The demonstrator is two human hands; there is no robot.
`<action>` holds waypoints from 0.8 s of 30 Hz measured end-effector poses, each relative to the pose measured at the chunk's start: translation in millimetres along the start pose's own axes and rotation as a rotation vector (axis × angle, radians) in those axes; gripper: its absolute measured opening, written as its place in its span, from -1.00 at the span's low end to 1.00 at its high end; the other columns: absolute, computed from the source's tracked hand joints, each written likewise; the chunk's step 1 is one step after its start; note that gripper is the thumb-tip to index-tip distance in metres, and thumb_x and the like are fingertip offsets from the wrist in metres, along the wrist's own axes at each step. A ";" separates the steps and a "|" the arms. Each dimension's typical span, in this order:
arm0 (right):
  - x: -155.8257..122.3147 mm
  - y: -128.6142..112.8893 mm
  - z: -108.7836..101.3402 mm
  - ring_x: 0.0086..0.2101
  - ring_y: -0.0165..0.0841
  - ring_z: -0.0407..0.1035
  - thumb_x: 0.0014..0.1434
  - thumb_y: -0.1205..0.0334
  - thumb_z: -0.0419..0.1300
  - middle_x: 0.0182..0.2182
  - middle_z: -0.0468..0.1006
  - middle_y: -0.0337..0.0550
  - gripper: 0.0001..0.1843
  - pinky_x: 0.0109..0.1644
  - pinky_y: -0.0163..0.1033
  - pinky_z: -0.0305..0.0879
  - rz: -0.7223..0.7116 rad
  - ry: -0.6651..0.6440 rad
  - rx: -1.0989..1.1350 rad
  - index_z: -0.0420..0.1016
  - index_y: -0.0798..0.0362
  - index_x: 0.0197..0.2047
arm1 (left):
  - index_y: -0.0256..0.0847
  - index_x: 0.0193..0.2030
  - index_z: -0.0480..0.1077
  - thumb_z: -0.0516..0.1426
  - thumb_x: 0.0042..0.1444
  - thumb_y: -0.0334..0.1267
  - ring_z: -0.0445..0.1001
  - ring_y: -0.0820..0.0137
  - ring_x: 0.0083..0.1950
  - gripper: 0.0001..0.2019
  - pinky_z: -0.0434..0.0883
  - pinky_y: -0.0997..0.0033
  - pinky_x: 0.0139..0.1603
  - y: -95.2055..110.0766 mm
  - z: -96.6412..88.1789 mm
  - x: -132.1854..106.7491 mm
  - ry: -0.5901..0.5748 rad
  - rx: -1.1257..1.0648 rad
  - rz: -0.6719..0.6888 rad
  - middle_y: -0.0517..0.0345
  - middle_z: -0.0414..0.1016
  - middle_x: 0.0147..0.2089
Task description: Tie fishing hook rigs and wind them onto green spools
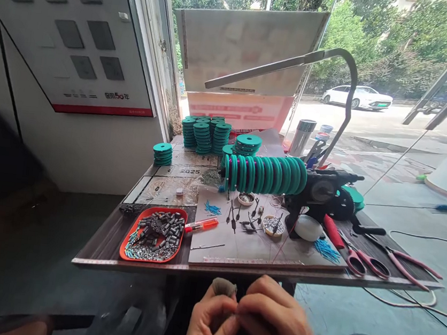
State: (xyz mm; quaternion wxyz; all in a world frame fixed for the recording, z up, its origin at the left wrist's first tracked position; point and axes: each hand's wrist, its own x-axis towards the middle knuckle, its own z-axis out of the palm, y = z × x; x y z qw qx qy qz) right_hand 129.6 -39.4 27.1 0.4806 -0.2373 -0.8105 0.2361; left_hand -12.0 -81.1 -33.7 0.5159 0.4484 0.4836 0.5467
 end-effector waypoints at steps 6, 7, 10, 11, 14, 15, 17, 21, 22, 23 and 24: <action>-1.5 -0.8 -18.8 -0.48 -0.51 0.32 0.19 0.41 0.09 -0.48 0.38 -0.21 -0.88 -0.43 -0.50 0.26 0.175 -0.040 0.050 0.40 0.09 -0.37 | -0.25 -0.45 0.55 0.23 -0.08 0.05 0.31 0.39 -0.34 -0.65 0.28 0.47 -0.30 -2.2 0.6 1.6 0.002 -0.062 -0.028 0.05 0.32 -0.39; -3.8 1.1 -21.1 -0.48 -0.50 0.32 0.19 0.41 0.10 -0.48 0.38 -0.21 -0.88 -0.44 -0.49 0.26 0.159 -0.026 0.027 0.41 0.08 -0.36 | -0.25 -0.45 0.55 0.23 -0.08 0.06 0.30 0.42 -0.37 -0.64 0.26 0.49 -0.36 -3.0 1.2 1.7 -0.004 -0.082 -0.041 0.05 0.31 -0.39; -9.4 7.4 -20.3 -0.49 -0.47 0.29 0.21 0.35 0.12 -0.51 0.39 -0.19 -0.91 -0.45 -0.44 0.26 0.002 -0.012 -0.044 0.43 0.07 -0.33 | -0.27 -0.44 0.54 0.24 -0.11 0.08 0.20 0.56 -0.52 -0.62 0.12 0.56 -0.55 -6.7 3.6 0.4 -0.033 -0.157 -0.105 0.08 0.29 -0.37; -10.4 8.9 -17.5 -0.49 -0.46 0.28 0.22 0.32 0.12 -0.52 0.38 -0.19 -0.90 -0.45 -0.42 0.25 -0.058 -0.012 -0.054 0.44 0.07 -0.32 | -0.26 -0.42 0.54 0.25 -0.12 0.08 0.17 0.59 -0.55 -0.62 0.08 0.56 -0.58 -7.7 4.3 -0.6 -0.025 -0.184 -0.122 0.10 0.28 -0.38; -10.7 10.5 -5.7 -0.50 -0.45 0.23 0.26 0.27 0.09 -0.54 0.35 -0.18 -0.85 -0.46 -0.40 0.22 -0.155 0.008 -0.057 0.44 0.08 -0.33 | -0.23 -0.38 0.53 0.29 -0.17 0.04 0.20 0.56 -0.51 -0.65 0.14 0.55 -0.51 -7.9 5.9 -4.1 0.065 -0.195 -0.126 0.13 0.29 -0.41; -10.2 10.0 -2.4 -0.50 -0.45 0.22 0.27 0.27 0.07 -0.55 0.34 -0.18 -0.83 -0.46 -0.40 0.21 -0.157 0.014 -0.057 0.42 0.09 -0.34 | -0.23 -0.39 0.54 0.29 -0.16 0.03 0.22 0.53 -0.48 -0.66 0.18 0.53 -0.46 -6.8 6.1 -5.0 0.090 -0.163 -0.107 0.14 0.29 -0.43; -8.5 8.3 0.6 -0.48 -0.45 0.22 0.28 0.29 0.05 -0.53 0.34 -0.18 -0.82 -0.43 -0.41 0.21 -0.118 -0.003 -0.034 0.39 0.10 -0.35 | -0.22 -0.40 0.54 0.27 -0.10 0.00 0.25 0.48 -0.42 -0.70 0.22 0.50 -0.37 -3.6 5.8 -5.7 0.097 -0.082 -0.052 0.13 0.29 -0.43; 0.5 3.3 -12.1 -0.41 -0.46 0.25 0.26 0.28 0.06 -0.44 0.34 -0.19 -0.84 -0.39 -0.42 0.19 0.117 -0.142 0.117 0.35 0.08 -0.36 | -0.20 -0.38 0.55 0.19 0.04 -0.05 0.30 0.40 -0.32 -0.75 0.25 0.48 -0.29 0.4 2.9 -2.9 -0.039 -0.010 0.058 0.08 0.29 -0.36; 4.5 1.8 -18.2 -0.40 -0.46 0.25 0.26 0.26 0.07 -0.42 0.33 -0.20 -0.83 -0.38 -0.42 0.18 0.191 -0.202 0.170 0.35 0.08 -0.37 | -0.20 -0.37 0.56 0.18 0.05 -0.06 0.30 0.39 -0.30 -0.75 0.25 0.47 -0.28 0.6 2.0 -1.8 -0.059 0.006 0.070 0.07 0.29 -0.34; 9.1 0.2 -24.7 -0.39 -0.45 0.25 0.26 0.23 0.07 -0.41 0.32 -0.20 -0.81 -0.36 -0.41 0.18 0.258 -0.266 0.216 0.35 0.08 -0.38 | -0.19 -0.37 0.56 0.17 0.06 -0.06 0.30 0.38 -0.29 -0.75 0.25 0.47 -0.27 0.5 1.2 -0.9 -0.072 0.030 0.078 0.06 0.29 -0.33; 14.1 -1.4 -31.1 -0.38 -0.45 0.26 0.26 0.21 0.08 -0.40 0.32 -0.21 -0.80 -0.34 -0.40 0.19 0.317 -0.335 0.246 0.35 0.08 -0.39 | -0.19 -0.37 0.56 0.16 0.07 -0.06 0.30 0.37 -0.28 -0.74 0.25 0.47 -0.26 0.3 0.5 -0.1 -0.072 0.060 0.084 0.06 0.30 -0.33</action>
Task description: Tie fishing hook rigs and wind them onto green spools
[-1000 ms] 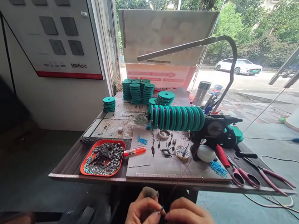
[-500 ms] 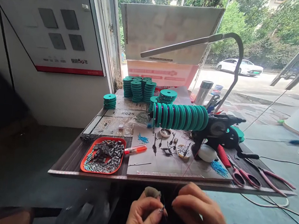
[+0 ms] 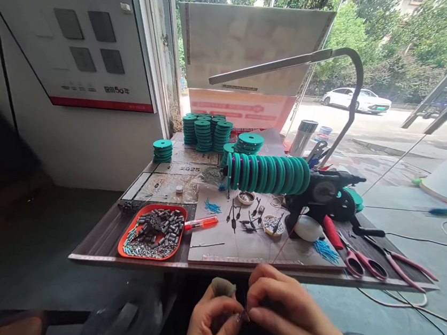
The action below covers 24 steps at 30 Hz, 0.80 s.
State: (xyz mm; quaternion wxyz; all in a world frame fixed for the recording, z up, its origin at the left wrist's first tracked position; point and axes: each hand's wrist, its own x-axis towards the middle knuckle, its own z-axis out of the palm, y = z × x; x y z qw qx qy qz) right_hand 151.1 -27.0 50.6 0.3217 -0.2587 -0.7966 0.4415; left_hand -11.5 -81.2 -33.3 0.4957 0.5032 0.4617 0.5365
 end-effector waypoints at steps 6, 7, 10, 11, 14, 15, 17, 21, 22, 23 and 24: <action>12.4 -15.0 -19.6 -0.36 -0.40 0.27 0.18 0.41 0.13 -0.42 0.38 -0.21 -0.80 -0.31 -0.35 0.19 0.096 -0.369 -0.443 0.30 0.11 -0.48 | -0.20 -0.39 0.54 0.12 0.09 -0.02 0.33 0.35 -0.28 -0.70 0.24 0.48 -0.29 -2.1 -1.4 -0.7 0.019 0.187 0.034 0.03 0.32 -0.33; 14.4 -14.8 -18.6 -0.36 -0.39 0.26 0.16 0.43 0.15 -0.43 0.40 -0.21 -0.81 -0.30 -0.32 0.20 0.061 -0.416 -0.557 0.31 0.11 -0.49 | -0.20 -0.39 0.54 0.12 0.10 -0.03 0.34 0.35 -0.28 -0.70 0.24 0.48 -0.29 -1.6 -1.2 -1.1 0.015 0.207 0.041 0.03 0.33 -0.33; 21.7 -15.1 -13.0 -0.30 -0.31 0.31 0.12 0.40 0.18 -0.33 0.48 -0.16 -0.95 -0.16 -0.21 0.24 0.032 -0.514 -0.760 0.43 0.10 -0.38 | -0.22 -0.38 0.54 0.10 0.12 -0.03 0.34 0.39 -0.34 -0.68 0.26 0.49 -0.34 4.1 -1.0 -0.6 0.012 0.257 0.089 0.03 0.33 -0.36; 24.9 -16.5 -11.2 -0.25 -0.28 0.32 0.12 0.38 0.19 -0.28 0.50 -0.15 -0.96 -0.11 -0.18 0.24 0.061 -0.547 -0.790 0.46 0.10 -0.32 | -0.23 -0.38 0.54 0.09 0.12 -0.03 0.34 0.40 -0.37 -0.67 0.27 0.50 -0.37 7.4 -1.1 0.2 0.000 0.276 0.107 0.03 0.32 -0.38; 34.9 -23.1 -7.4 -0.15 -0.20 0.33 0.14 0.35 0.16 -0.16 0.50 -0.09 -0.87 -0.05 -0.11 0.23 0.153 -0.666 -0.863 0.50 0.13 -0.23 | -0.28 -0.39 0.53 0.06 0.14 -0.06 0.34 0.42 -0.40 -0.65 0.29 0.52 -0.41 18.0 -1.8 3.4 -0.042 0.324 0.163 0.02 0.32 -0.40; 37.6 -24.8 -6.1 -0.15 -0.19 0.34 0.14 0.36 0.15 -0.15 0.50 -0.07 -0.85 -0.06 -0.11 0.24 0.169 -0.696 -0.885 0.49 0.14 -0.21 | -0.29 -0.39 0.53 0.06 0.15 -0.07 0.36 0.42 -0.39 -0.65 0.31 0.52 -0.40 20.7 -2.1 4.3 -0.050 0.332 0.176 0.01 0.33 -0.40; 40.8 -25.0 -3.2 -0.17 -0.18 0.35 0.12 0.37 0.15 -0.16 0.50 -0.05 -0.83 -0.09 -0.10 0.24 0.162 -0.729 -0.925 0.49 0.17 -0.19 | -0.31 -0.39 0.52 0.05 0.16 -0.08 0.37 0.40 -0.36 -0.64 0.34 0.51 -0.36 24.0 -2.6 5.5 -0.055 0.336 0.202 -0.01 0.35 -0.39; 39.0 -16.5 2.6 -0.27 -0.14 0.36 -0.12 0.39 0.29 -0.29 0.51 -0.05 -0.77 -0.25 -0.12 0.23 0.052 -0.725 -1.007 0.48 0.17 -0.30 | -0.34 -0.39 0.51 0.04 0.18 -0.09 0.38 0.39 -0.35 -0.64 0.34 0.50 -0.34 24.9 -3.3 5.3 -0.074 0.361 0.216 -0.03 0.36 -0.38; 38.2 -15.0 3.2 -0.29 -0.14 0.36 -0.16 0.40 0.31 -0.31 0.51 -0.04 -0.77 -0.29 -0.13 0.21 0.026 -0.716 -1.026 0.49 0.17 -0.33 | -0.34 -0.39 0.52 0.04 0.18 -0.10 0.37 0.39 -0.36 -0.64 0.34 0.50 -0.34 24.7 -3.4 5.0 -0.073 0.368 0.214 -0.03 0.36 -0.39; 37.6 -14.6 3.3 -0.30 -0.15 0.36 -0.16 0.42 0.30 -0.32 0.51 -0.04 -0.78 -0.31 -0.14 0.20 0.011 -0.708 -1.043 0.49 0.17 -0.33 | -0.34 -0.38 0.52 0.04 0.18 -0.10 0.37 0.39 -0.36 -0.64 0.34 0.50 -0.33 24.4 -3.4 4.8 -0.072 0.372 0.209 -0.03 0.36 -0.39; 37.5 -15.4 2.8 -0.30 -0.16 0.36 -0.11 0.43 0.27 -0.31 0.52 -0.03 -0.81 -0.31 -0.15 0.19 0.003 -0.698 -1.055 0.49 0.18 -0.33 | -0.34 -0.38 0.52 0.04 0.18 -0.10 0.38 0.39 -0.35 -0.64 0.34 0.50 -0.32 24.2 -3.4 4.5 -0.072 0.373 0.203 -0.03 0.36 -0.39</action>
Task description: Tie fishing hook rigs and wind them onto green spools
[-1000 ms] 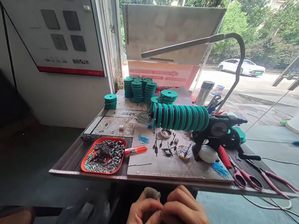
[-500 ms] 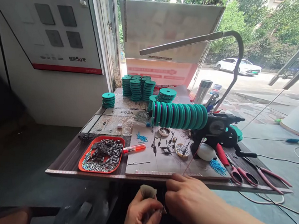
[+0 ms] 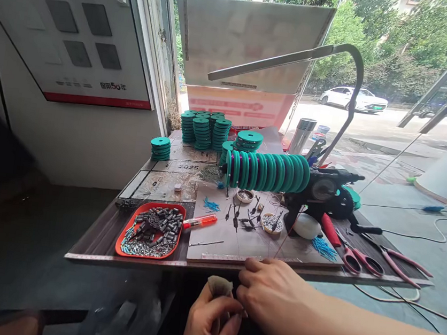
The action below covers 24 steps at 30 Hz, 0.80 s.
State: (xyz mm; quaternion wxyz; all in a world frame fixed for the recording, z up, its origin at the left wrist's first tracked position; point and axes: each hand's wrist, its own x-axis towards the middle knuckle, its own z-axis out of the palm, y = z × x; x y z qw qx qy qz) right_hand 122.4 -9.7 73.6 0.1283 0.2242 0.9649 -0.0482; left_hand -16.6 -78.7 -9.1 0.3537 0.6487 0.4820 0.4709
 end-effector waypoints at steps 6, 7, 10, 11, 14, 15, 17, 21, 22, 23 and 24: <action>-3.2 -0.1 -11.7 -0.26 -0.16 0.38 -0.04 0.38 0.28 -0.27 0.52 -0.05 -0.79 -0.28 -0.14 0.22 -0.015 -0.083 0.028 0.49 0.19 -0.26 | -0.34 -0.36 0.51 0.02 0.18 -0.08 0.38 0.37 -0.34 -0.62 0.34 0.47 -0.34 -1.5 0.2 -0.4 -0.022 0.008 -0.037 -0.05 0.36 -0.35; -2.8 0.0 -10.7 -0.28 -0.16 0.38 -0.06 0.38 0.29 -0.28 0.52 -0.06 -0.79 -0.31 -0.14 0.21 -0.017 -0.084 0.015 0.49 0.18 -0.27 | -0.34 -0.36 0.51 0.02 0.18 -0.08 0.38 0.38 -0.35 -0.63 0.33 0.47 -0.34 -1.6 -0.1 -0.3 -0.024 0.012 -0.032 -0.05 0.36 -0.35; 0.3 -0.6 -4.1 -0.31 -0.18 0.37 -0.07 0.41 0.27 -0.31 0.51 -0.07 -0.83 -0.37 -0.16 0.19 -0.015 -0.010 -0.046 0.49 0.16 -0.32 | -0.34 -0.36 0.51 0.03 0.18 -0.12 0.38 0.39 -0.35 -0.66 0.34 0.49 -0.32 -1.2 -1.3 -0.2 -0.019 0.016 -0.005 -0.03 0.36 -0.36; 1.9 -1.5 -2.5 -0.31 -0.17 0.36 -0.11 0.40 0.29 -0.32 0.50 -0.06 -0.82 -0.38 -0.16 0.19 -0.018 -0.013 -0.062 0.49 0.15 -0.33 | -0.35 -0.36 0.51 0.03 0.18 -0.14 0.38 0.40 -0.34 -0.67 0.34 0.50 -0.30 -0.8 -1.5 -0.1 -0.021 0.014 0.005 -0.03 0.37 -0.35; 7.5 -7.8 -5.3 -0.27 -0.11 0.36 -0.21 0.38 0.36 -0.30 0.50 0.02 -0.73 -0.38 -0.15 0.22 -0.040 -0.095 -0.088 0.51 0.17 -0.34 | -0.37 -0.39 0.48 0.03 0.19 -0.15 0.37 0.40 -0.33 -0.67 0.35 0.50 -0.28 1.3 -0.9 0.7 -0.027 0.014 0.028 -0.03 0.36 -0.36; 9.3 -10.5 -8.3 -0.25 -0.10 0.36 -0.20 0.38 0.36 -0.29 0.51 0.05 -0.73 -0.36 -0.13 0.24 -0.036 -0.122 -0.088 0.52 0.18 -0.33 | -0.37 -0.41 0.47 0.03 0.19 -0.14 0.37 0.40 -0.33 -0.65 0.35 0.50 -0.29 2.2 -0.5 1.4 -0.024 0.012 0.033 -0.03 0.35 -0.37; 12.3 -15.3 -14.6 -0.23 -0.09 0.36 -0.15 0.37 0.35 -0.30 0.52 0.10 -0.76 -0.32 -0.12 0.25 -0.021 -0.131 -0.074 0.53 0.21 -0.32 | -0.36 -0.46 0.44 0.02 0.19 -0.12 0.36 0.41 -0.36 -0.63 0.34 0.51 -0.32 4.0 0.1 3.2 -0.004 0.000 0.045 -0.01 0.34 -0.39; 10.6 -13.6 -14.9 -0.26 -0.09 0.38 -0.08 0.35 0.32 -0.33 0.52 0.11 -0.80 -0.33 -0.13 0.24 0.008 -0.079 -0.017 0.53 0.21 -0.30 | -0.34 -0.49 0.44 0.04 0.17 -0.11 0.33 0.44 -0.37 -0.64 0.32 0.53 -0.33 2.0 1.0 4.4 0.029 -0.071 0.004 0.02 0.33 -0.40; 7.3 -10.7 -11.8 -0.28 -0.12 0.38 -0.04 0.35 0.29 -0.34 0.52 0.08 -0.81 -0.34 -0.15 0.23 0.027 -0.045 0.012 0.52 0.20 -0.29 | -0.33 -0.47 0.46 0.06 0.16 -0.10 0.33 0.43 -0.36 -0.65 0.32 0.53 -0.33 -0.5 1.8 3.4 0.034 -0.104 -0.029 0.03 0.33 -0.39; 2.6 -7.4 -7.8 -0.32 -0.17 0.39 0.01 0.37 0.26 -0.35 0.52 0.02 -0.85 -0.35 -0.18 0.21 0.051 0.004 0.056 0.50 0.17 -0.28 | -0.31 -0.44 0.49 0.08 0.15 -0.09 0.33 0.43 -0.35 -0.67 0.31 0.52 -0.32 -3.8 3.1 1.9 0.041 -0.145 -0.069 0.03 0.33 -0.38; -3.2 -4.2 -3.2 -0.35 -0.23 0.38 0.04 0.38 0.22 -0.37 0.52 -0.04 -0.89 -0.35 -0.21 0.20 0.079 0.068 0.127 0.48 0.14 -0.29 | -0.29 -0.41 0.51 0.10 0.13 -0.08 0.33 0.43 -0.35 -0.69 0.30 0.52 -0.32 -7.6 4.7 0.1 0.048 -0.186 -0.110 0.04 0.33 -0.37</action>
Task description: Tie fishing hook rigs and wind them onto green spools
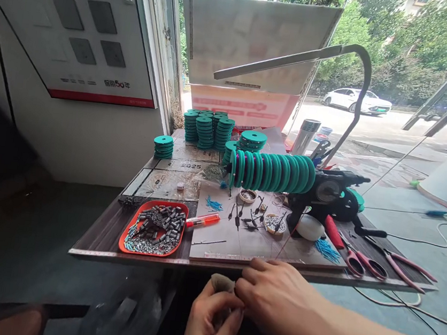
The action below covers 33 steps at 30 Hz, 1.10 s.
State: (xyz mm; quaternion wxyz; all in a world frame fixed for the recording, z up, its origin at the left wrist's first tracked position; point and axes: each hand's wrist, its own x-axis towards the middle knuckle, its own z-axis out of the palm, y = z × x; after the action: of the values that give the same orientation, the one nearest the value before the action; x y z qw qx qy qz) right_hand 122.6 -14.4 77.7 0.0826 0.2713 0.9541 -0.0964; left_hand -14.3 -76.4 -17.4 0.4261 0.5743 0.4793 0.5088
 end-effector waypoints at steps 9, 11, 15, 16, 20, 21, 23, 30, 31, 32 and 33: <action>-31.9 -1.0 46.0 -0.49 -0.43 0.28 0.11 0.29 0.13 -0.51 0.42 -0.20 -0.87 -0.45 -0.39 0.12 0.136 0.482 0.532 0.42 0.12 -0.25 | -0.23 -0.40 0.55 0.18 0.04 -0.03 0.33 0.40 -0.31 -0.71 0.27 0.49 -0.26 -9.9 5.4 -4.5 0.078 -0.133 -0.145 0.06 0.34 -0.35; -26.1 -4.6 52.9 -0.49 -0.44 0.30 0.18 0.26 0.06 -0.51 0.44 -0.18 -0.85 -0.43 -0.39 0.13 0.141 0.535 0.592 0.43 0.12 -0.29 | -0.23 -0.40 0.55 0.18 0.04 -0.05 0.33 0.41 -0.31 -0.72 0.27 0.49 -0.24 -6.8 4.4 -3.9 0.073 -0.130 -0.142 0.07 0.34 -0.35; -15.8 -3.8 53.5 -0.51 -0.45 0.28 0.22 0.23 0.00 -0.53 0.46 -0.19 -0.75 -0.43 -0.40 0.12 0.220 0.483 0.780 0.42 0.12 -0.40 | -0.23 -0.38 0.54 0.22 -0.01 -0.04 0.30 0.48 -0.38 -0.73 0.27 0.52 -0.34 -9.5 2.3 -5.7 0.058 -0.232 -0.213 0.10 0.33 -0.36; -14.6 -2.6 51.9 -0.52 -0.46 0.27 0.20 0.21 0.01 -0.55 0.45 -0.19 -0.75 -0.44 -0.40 0.11 0.239 0.458 0.830 0.41 0.13 -0.42 | -0.23 -0.36 0.53 0.23 -0.03 -0.02 0.28 0.52 -0.44 -0.71 0.24 0.54 -0.41 -11.5 1.7 -6.5 0.052 -0.307 -0.263 0.13 0.33 -0.38; -12.9 0.0 46.6 -0.53 -0.46 0.27 0.17 0.19 0.05 -0.55 0.46 -0.20 -0.75 -0.46 -0.40 0.09 0.254 0.391 0.992 0.42 0.15 -0.42 | -0.23 -0.29 0.49 0.26 -0.10 0.03 0.17 0.62 -0.61 -0.64 0.08 0.61 -0.59 -13.3 -2.5 -8.0 0.014 -0.552 -0.435 0.23 0.29 -0.55; -12.7 -0.2 46.0 -0.54 -0.47 0.26 0.17 0.16 0.06 -0.56 0.46 -0.20 -0.74 -0.46 -0.40 0.08 0.253 0.385 1.014 0.42 0.15 -0.43 | -0.25 -0.31 0.49 0.26 -0.10 0.03 0.18 0.62 -0.61 -0.64 0.06 0.61 -0.59 -11.5 -3.7 -7.6 -0.006 -0.566 -0.446 0.24 0.28 -0.58; -12.4 -1.1 45.6 -0.54 -0.47 0.23 0.18 0.12 0.08 -0.57 0.45 -0.21 -0.70 -0.47 -0.40 0.06 0.257 0.383 1.026 0.43 0.15 -0.44 | -0.26 -0.33 0.50 0.27 -0.12 0.03 0.19 0.63 -0.62 -0.64 0.04 0.62 -0.60 -6.4 -5.7 -6.4 -0.040 -0.575 -0.449 0.25 0.25 -0.60; -12.1 -1.4 44.5 -0.58 -0.51 0.16 0.16 0.19 0.10 -0.60 0.41 -0.24 -0.75 -0.49 -0.41 0.00 0.242 0.368 0.950 0.45 0.17 -0.44 | -0.26 -0.35 0.51 0.29 -0.14 0.00 0.19 0.66 -0.64 -0.66 -0.03 0.64 -0.63 -0.8 -6.3 -3.9 -0.057 -0.634 -0.471 0.29 0.21 -0.63; -11.9 -1.0 43.7 -0.58 -0.51 0.15 0.16 0.20 0.11 -0.61 0.40 -0.25 -0.75 -0.50 -0.41 -0.01 0.242 0.365 0.933 0.46 0.18 -0.44 | -0.25 -0.35 0.50 0.31 -0.15 0.00 0.18 0.67 -0.65 -0.65 -0.03 0.64 -0.63 -1.3 -6.0 -3.7 -0.056 -0.644 -0.478 0.30 0.21 -0.64; -11.8 -0.5 42.8 -0.59 -0.51 0.15 0.16 0.21 0.10 -0.61 0.39 -0.25 -0.76 -0.50 -0.41 -0.01 0.241 0.362 0.915 0.46 0.18 -0.43 | -0.25 -0.35 0.49 0.32 -0.18 -0.01 0.17 0.67 -0.66 -0.64 -0.04 0.64 -0.64 -1.6 -5.8 -3.5 -0.053 -0.650 -0.484 0.31 0.20 -0.65; -11.6 -0.1 41.7 -0.58 -0.51 0.16 0.16 0.22 0.10 -0.61 0.40 -0.24 -0.77 -0.50 -0.41 0.00 0.240 0.355 0.901 0.47 0.18 -0.43 | -0.26 -0.35 0.48 0.33 -0.20 -0.01 0.15 0.67 -0.67 -0.63 -0.05 0.63 -0.64 -1.8 -5.6 -3.1 -0.054 -0.649 -0.492 0.32 0.20 -0.66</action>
State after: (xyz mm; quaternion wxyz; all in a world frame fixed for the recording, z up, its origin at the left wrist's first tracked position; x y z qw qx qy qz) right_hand 136.7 -29.8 39.7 -0.1962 0.4000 0.7791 -0.4410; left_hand -20.1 -79.2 -19.0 0.7068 0.2914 0.4054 0.5012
